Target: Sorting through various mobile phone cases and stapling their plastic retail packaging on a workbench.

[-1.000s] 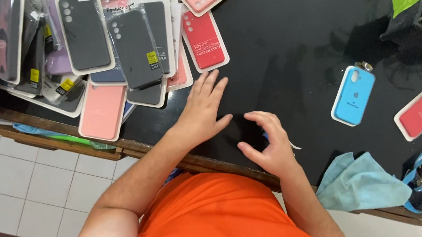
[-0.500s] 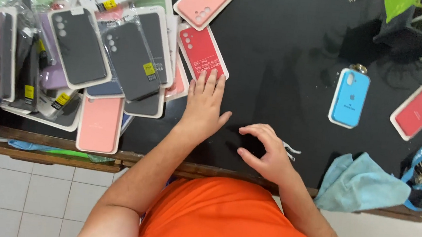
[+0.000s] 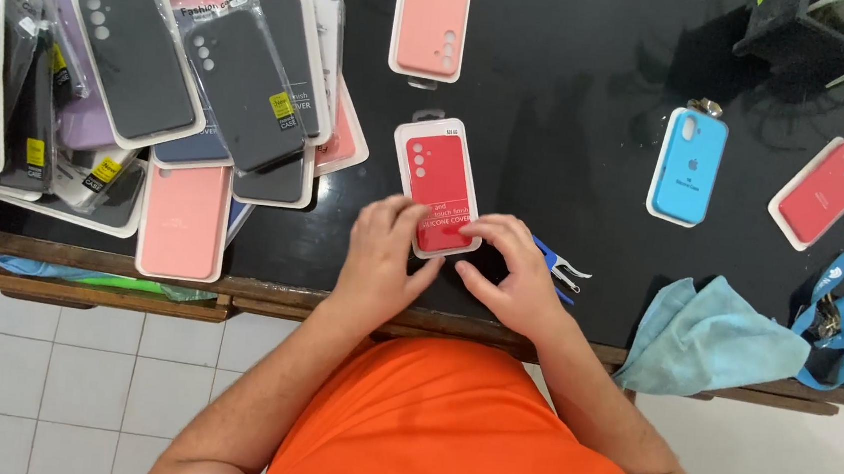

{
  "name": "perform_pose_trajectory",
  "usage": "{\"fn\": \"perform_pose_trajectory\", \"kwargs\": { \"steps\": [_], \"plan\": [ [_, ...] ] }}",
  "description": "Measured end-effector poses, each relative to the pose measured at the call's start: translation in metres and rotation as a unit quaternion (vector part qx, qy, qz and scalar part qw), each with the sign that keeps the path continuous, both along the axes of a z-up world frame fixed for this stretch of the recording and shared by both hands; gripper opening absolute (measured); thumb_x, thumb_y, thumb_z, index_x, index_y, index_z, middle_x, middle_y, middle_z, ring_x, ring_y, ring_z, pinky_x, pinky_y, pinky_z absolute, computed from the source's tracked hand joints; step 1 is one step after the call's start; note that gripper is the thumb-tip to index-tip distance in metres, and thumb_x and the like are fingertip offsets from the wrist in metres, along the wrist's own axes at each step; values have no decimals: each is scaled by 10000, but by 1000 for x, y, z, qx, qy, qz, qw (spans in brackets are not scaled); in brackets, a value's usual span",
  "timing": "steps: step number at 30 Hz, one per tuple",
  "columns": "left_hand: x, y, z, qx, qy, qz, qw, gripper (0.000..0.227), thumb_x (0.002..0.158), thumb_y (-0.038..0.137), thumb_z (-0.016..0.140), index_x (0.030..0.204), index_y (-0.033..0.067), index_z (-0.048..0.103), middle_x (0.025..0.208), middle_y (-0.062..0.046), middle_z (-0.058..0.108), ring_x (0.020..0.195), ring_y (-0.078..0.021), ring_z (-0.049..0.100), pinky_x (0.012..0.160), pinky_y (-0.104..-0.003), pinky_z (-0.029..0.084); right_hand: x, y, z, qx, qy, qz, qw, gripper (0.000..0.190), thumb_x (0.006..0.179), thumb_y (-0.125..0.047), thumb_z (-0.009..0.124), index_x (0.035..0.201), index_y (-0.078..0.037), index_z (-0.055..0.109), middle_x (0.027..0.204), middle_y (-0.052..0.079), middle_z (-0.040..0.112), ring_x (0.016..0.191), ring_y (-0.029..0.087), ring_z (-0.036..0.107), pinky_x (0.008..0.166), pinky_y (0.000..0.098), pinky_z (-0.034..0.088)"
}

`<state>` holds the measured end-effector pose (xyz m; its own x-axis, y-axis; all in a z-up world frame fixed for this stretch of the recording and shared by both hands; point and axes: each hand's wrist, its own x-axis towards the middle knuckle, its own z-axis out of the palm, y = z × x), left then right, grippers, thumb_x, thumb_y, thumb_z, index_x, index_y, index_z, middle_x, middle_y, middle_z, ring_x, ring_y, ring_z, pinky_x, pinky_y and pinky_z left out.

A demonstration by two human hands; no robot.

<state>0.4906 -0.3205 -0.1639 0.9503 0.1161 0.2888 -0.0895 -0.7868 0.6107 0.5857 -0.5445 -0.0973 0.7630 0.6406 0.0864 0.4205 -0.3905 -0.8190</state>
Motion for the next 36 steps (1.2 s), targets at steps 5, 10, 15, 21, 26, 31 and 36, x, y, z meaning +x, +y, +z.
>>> {"fn": "perform_pose_trajectory", "kwargs": {
  "steps": [5,10,15,21,26,31,36],
  "plan": [
    [-1,4,11,-7,65,1,998,866,968,318,937,1694,69,536,1712,-280,475,1605,-514,436,1332,-665,337,-7,10,10,-78,-24,15,997,612,999,-170,854,1577,-79,674,1613,281,621,1480,550,591,1235,683,467],
    [-1,10,12,-9,87,-14,996,855,982,242,895,1734,83,519,1732,-281,499,1629,-521,440,1341,-680,329,-8,9,2,-120,-32,34,992,674,995,-167,854,1628,-74,640,1665,310,593,1541,580,540,1274,717,427],
    [0,15,5,9,112,-25,993,925,905,225,855,1758,111,515,1803,-238,467,1658,-474,418,1360,-635,308,-3,1,-7,-134,-17,50,990,652,1025,-241,840,1635,-154,626,1630,188,618,1583,463,535,1330,652,400],
    [2,15,13,1,132,-26,991,900,974,305,903,1759,105,508,1800,-243,468,1662,-475,411,1361,-647,304,-3,0,-6,-141,-4,54,989,655,1040,-254,832,1649,-146,616,1640,197,601,1598,483,510,1324,682,390],
    [1,14,14,2,141,-28,990,883,1022,334,882,1781,124,484,1811,-229,459,1673,-463,399,1368,-642,297,-1,-2,-5,-130,-10,54,990,666,1012,-250,853,1632,-144,635,1628,182,619,1575,463,544,1316,661,409],
    [2,14,10,15,152,-29,988,882,1040,373,873,1789,136,473,1821,-214,455,1682,-448,391,1372,-638,298,-2,-5,-9,-120,-15,52,991,663,1005,-241,859,1625,-144,645,1617,180,632,1561,462,559,1308,660,419],
    [1,14,12,-7,148,-37,988,846,1115,376,794,1824,114,414,1865,-212,400,1669,-450,400,1375,-654,270,5,-16,-17,-115,-120,6,986,590,987,-265,886,1544,-164,718,1553,129,686,1511,405,604,1289,585,457]
  ]
}}
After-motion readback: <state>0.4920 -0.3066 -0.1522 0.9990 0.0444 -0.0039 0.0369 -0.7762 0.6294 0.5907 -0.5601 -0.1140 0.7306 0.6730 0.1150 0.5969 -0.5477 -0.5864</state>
